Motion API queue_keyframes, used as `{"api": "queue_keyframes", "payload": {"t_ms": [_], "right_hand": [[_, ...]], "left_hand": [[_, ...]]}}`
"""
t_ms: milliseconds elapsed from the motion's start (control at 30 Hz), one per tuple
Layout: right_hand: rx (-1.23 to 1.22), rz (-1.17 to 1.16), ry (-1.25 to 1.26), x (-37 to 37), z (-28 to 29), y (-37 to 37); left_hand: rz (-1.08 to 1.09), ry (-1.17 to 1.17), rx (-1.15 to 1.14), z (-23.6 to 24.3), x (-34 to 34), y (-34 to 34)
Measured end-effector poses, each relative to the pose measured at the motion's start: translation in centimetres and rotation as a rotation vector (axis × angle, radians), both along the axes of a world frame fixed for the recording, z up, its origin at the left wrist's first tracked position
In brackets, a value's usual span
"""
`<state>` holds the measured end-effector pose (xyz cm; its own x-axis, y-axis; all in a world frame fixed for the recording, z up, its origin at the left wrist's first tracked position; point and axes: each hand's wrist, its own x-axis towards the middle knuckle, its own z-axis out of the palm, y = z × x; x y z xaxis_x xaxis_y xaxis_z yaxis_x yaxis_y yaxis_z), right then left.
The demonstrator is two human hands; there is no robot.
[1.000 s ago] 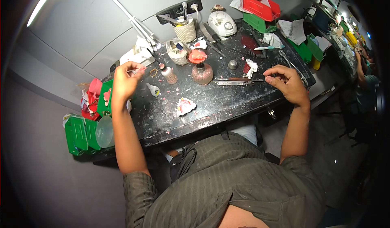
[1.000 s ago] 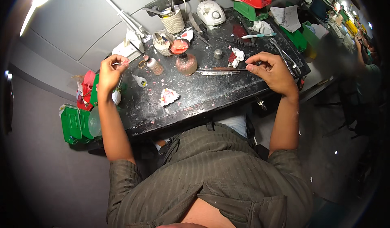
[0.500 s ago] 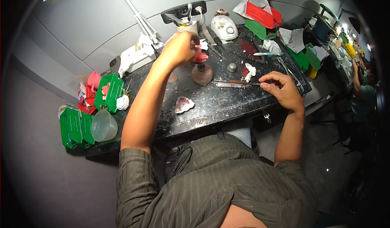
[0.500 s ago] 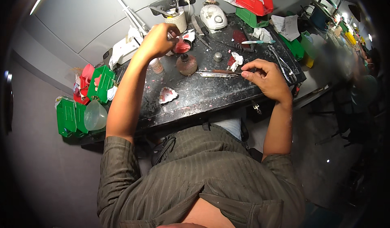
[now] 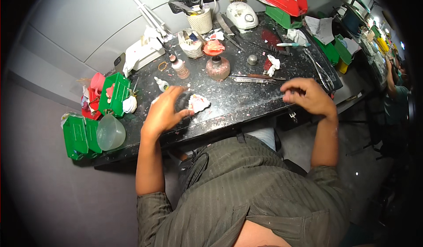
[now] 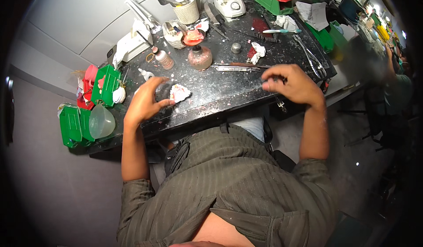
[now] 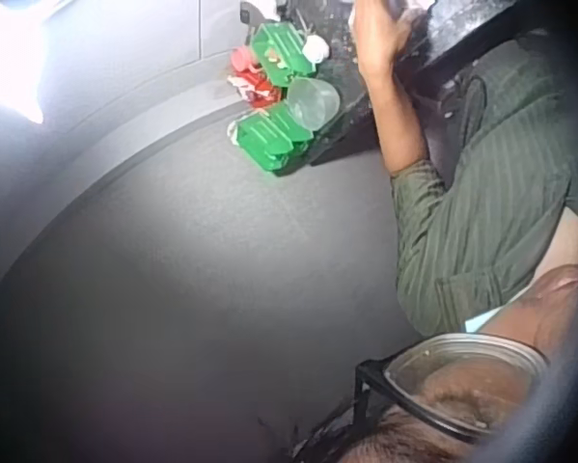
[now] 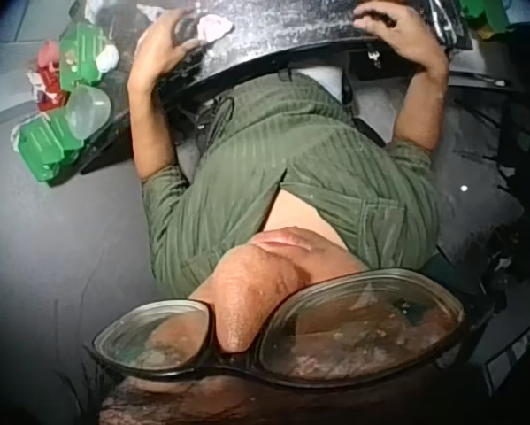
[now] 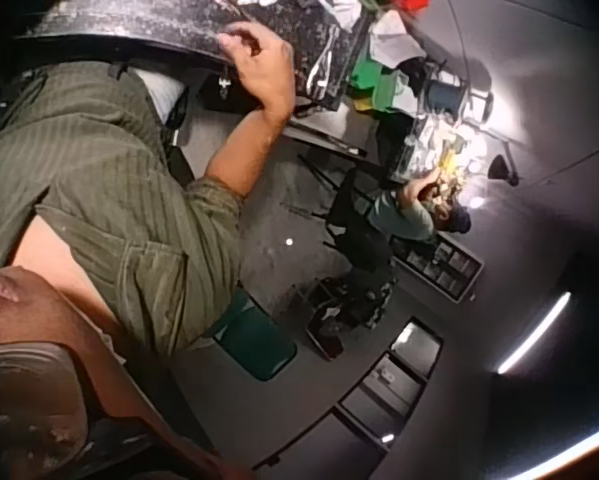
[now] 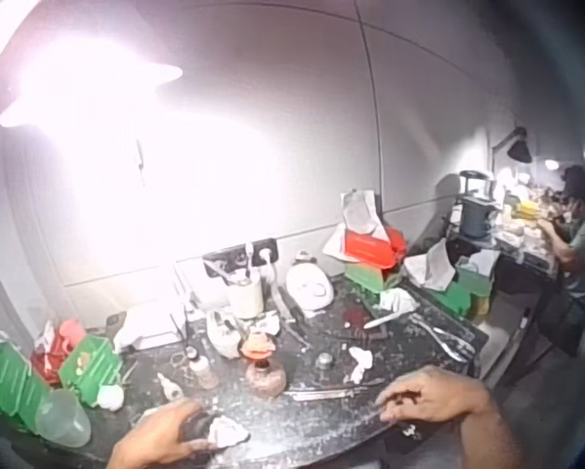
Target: The person applies liquid and wax to a dental model, walks across the room holding the model, returns to the workbench, and shapes wax on the dental cast using a carving tool.
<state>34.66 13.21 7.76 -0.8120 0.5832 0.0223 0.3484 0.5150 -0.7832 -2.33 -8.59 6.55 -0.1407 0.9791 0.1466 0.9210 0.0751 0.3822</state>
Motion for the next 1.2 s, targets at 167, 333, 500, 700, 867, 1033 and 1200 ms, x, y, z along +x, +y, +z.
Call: {"api": "queue_keyframes", "payload": {"t_ms": [167, 333, 500, 700, 867, 1033, 1200], "right_hand": [[-0.268, 0.134, -0.621, 6.2, -4.8, -0.1], [0.16, -0.388, -0.45, 10.8, -21.3, -2.4], [-0.049, -0.626, -0.156, 7.4, -24.6, -1.5], [0.265, -0.621, 0.067, 8.5, -26.9, -1.3], [-0.151, -0.564, 0.678, 10.8, -26.0, -4.3], [-0.513, -0.706, 0.798, 17.9, -21.6, -8.5], [-0.354, -0.676, 0.702, 20.6, -15.8, -10.0]], "left_hand": [[-0.014, -0.056, 0.008, -2.5, 0.3, -0.1], [-0.04, -0.136, 0.108, -2.5, 1.5, 1.3], [-0.056, -0.093, 0.025, -2.0, 2.2, 2.7], [-0.012, 0.005, 0.051, -3.3, 2.7, 3.1], [0.119, 0.039, 0.04, -2.7, 3.2, 2.0], [0.204, 0.091, 0.109, -2.9, 2.5, 0.0], [0.268, 0.053, 0.244, -3.3, 1.3, -1.8]]}}
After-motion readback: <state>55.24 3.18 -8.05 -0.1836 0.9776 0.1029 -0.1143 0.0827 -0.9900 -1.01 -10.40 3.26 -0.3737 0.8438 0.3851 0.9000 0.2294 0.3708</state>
